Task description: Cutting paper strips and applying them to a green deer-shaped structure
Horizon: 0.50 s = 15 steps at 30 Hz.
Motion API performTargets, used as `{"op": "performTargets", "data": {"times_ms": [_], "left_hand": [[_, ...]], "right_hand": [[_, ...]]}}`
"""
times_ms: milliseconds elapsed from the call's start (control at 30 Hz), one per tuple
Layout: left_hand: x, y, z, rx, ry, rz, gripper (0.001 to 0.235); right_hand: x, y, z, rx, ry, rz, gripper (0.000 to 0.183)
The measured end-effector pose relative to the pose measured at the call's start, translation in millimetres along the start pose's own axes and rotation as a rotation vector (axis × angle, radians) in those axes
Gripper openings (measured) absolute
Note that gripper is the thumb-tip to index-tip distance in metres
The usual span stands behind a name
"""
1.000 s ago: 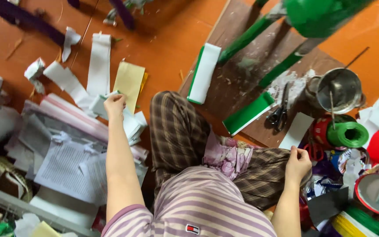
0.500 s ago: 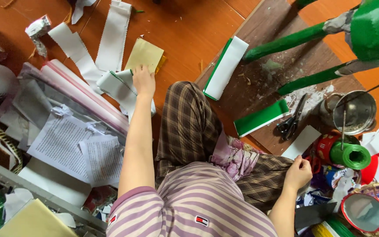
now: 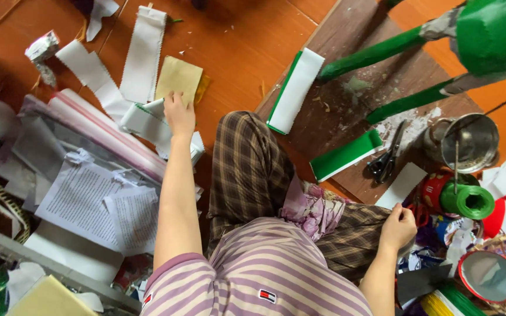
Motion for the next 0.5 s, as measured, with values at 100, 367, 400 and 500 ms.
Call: {"op": "performTargets", "data": {"times_ms": [100,367,400,500], "left_hand": [[-5,-27,13,-0.017,0.083,0.020,0.034],[-8,115,-10,-0.150,-0.066,-0.448,0.013],[-21,144,-20,-0.234,-0.080,-0.484,0.012],[-26,216,-60,-0.323,-0.156,-0.553,0.012]], "right_hand": [[-7,10,1,0.011,-0.002,0.027,0.026],[-21,1,8,-0.006,0.018,-0.003,0.027],[-33,-5,10,0.046,-0.049,0.056,0.020],[-77,-75,6,0.136,-0.196,0.218,0.011]]}}
Point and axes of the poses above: each hand's wrist, its own z-axis towards the middle knuckle, its own x-axis out of the back of the hand, y = z × x, the point moved 3 cm from there along z, towards the middle knuckle, and after that the axes turned 6 degrees about x, right-handed, at the moved point
